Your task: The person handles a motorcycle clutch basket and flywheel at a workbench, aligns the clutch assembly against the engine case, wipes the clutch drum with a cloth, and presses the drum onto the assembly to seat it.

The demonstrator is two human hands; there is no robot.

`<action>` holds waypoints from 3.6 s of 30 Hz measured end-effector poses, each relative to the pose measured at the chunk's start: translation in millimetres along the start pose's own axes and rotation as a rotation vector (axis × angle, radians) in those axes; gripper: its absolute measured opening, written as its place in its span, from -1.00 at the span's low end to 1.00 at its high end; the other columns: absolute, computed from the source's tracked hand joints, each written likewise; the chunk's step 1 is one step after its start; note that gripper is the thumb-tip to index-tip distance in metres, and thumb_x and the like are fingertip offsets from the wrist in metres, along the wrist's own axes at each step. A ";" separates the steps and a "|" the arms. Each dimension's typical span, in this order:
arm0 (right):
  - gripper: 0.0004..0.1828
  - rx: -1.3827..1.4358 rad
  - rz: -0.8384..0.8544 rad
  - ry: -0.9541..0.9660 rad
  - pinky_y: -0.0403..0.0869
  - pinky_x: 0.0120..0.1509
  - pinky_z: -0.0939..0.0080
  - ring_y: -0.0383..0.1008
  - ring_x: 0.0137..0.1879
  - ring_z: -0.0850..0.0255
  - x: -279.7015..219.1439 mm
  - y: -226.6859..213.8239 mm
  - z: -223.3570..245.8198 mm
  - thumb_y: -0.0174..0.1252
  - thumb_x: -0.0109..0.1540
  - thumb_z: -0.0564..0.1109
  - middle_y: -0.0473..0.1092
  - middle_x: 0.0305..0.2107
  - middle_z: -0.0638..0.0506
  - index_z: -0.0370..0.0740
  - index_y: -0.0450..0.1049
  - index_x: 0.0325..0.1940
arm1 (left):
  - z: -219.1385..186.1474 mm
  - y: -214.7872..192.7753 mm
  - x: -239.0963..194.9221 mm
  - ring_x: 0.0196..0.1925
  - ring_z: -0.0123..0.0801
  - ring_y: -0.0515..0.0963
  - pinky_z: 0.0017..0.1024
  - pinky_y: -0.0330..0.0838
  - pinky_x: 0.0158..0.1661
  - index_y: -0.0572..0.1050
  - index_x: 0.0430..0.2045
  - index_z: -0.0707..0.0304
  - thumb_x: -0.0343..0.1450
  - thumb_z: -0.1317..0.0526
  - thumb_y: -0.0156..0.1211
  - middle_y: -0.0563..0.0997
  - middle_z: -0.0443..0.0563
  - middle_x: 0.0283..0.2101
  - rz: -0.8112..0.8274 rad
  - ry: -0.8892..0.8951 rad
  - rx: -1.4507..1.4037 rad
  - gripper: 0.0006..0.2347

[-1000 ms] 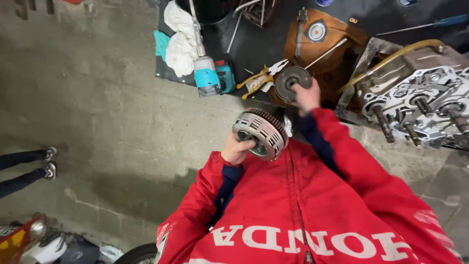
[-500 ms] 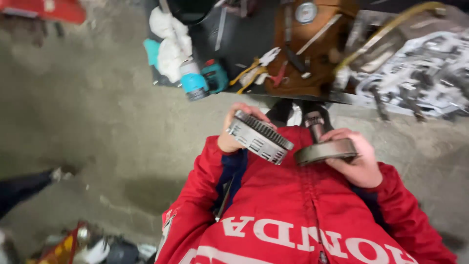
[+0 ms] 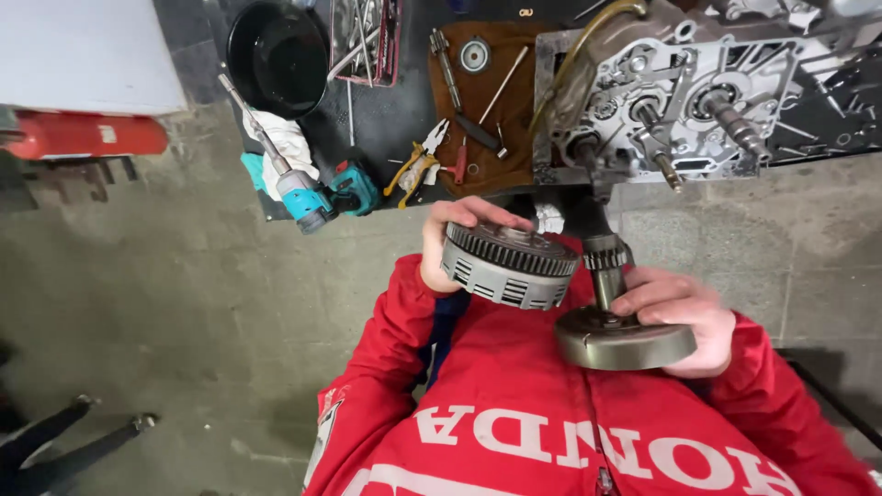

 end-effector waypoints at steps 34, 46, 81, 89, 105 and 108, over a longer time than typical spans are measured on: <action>-0.57 -0.449 -0.198 0.557 0.50 0.17 0.17 0.56 0.00 0.10 92.1 96.3 -285.8 0.35 0.16 -0.28 0.53 -0.14 -0.12 -0.29 0.45 0.10 | 10.9 -171.4 -167.3 0.15 -0.25 0.55 -0.24 0.49 0.11 0.18 0.36 0.21 0.36 0.40 0.32 0.53 0.05 0.14 -1.059 -0.158 0.030 -0.36; -0.43 -0.930 -0.368 0.326 0.43 0.30 0.01 0.51 0.15 -0.13 118.6 20.6 -390.3 0.49 0.17 -0.23 0.49 0.01 -0.22 -0.32 0.45 0.21 | 18.4 -201.0 -148.5 0.11 -0.25 0.57 -0.29 0.50 0.10 0.18 0.34 0.40 0.30 0.38 0.42 0.55 0.14 0.12 -0.941 -0.311 0.077 -0.32; -0.45 -0.600 0.608 -0.107 0.40 0.47 -0.16 0.39 0.35 -0.25 244.1 588.9 -225.0 0.33 0.08 -0.01 0.41 0.17 -0.29 -0.31 0.50 0.10 | -260.0 -394.8 -381.7 -0.27 -0.09 0.50 -0.16 0.42 -0.29 0.27 0.44 0.24 0.41 0.42 0.20 0.60 0.17 0.07 -1.220 0.098 0.098 -0.40; 0.01 -0.560 0.572 -0.140 0.25 0.48 -0.26 0.20 0.41 -0.39 267.7 627.6 -209.4 0.53 -0.11 0.20 0.17 0.31 -0.37 -0.34 0.36 0.28 | -365.0 -308.1 -323.1 0.07 -0.40 0.57 -0.40 0.50 0.07 0.35 0.29 0.36 0.38 0.23 0.36 0.54 0.05 0.15 -0.972 0.141 0.397 -0.45; -0.15 0.915 0.308 0.894 0.30 0.52 -0.05 0.27 0.48 -0.02 214.8 642.6 -241.8 0.01 0.39 0.29 0.14 0.46 -0.15 -0.25 0.02 0.58 | -421.8 -250.2 -309.4 0.55 0.19 0.09 -0.05 0.04 0.48 0.02 0.54 0.07 0.32 -0.22 0.29 -0.01 0.40 0.53 -0.623 0.544 1.229 -0.11; -0.17 0.880 0.355 0.829 0.29 0.52 -0.07 0.26 0.48 -0.03 222.5 647.1 -234.4 0.01 0.38 0.29 0.15 0.45 -0.15 -0.25 0.04 0.56 | -416.3 -242.3 -304.7 0.55 0.17 0.06 -0.07 -0.01 0.48 -0.01 0.55 0.06 0.39 -0.20 0.21 -0.05 0.42 0.53 -0.598 0.656 1.104 -0.16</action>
Point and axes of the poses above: each hand's wrist, its own x-axis towards the middle knuckle, its own y-axis out of the palm, z = x × y, the point moved 4 cm from there along x, towards the middle knuckle
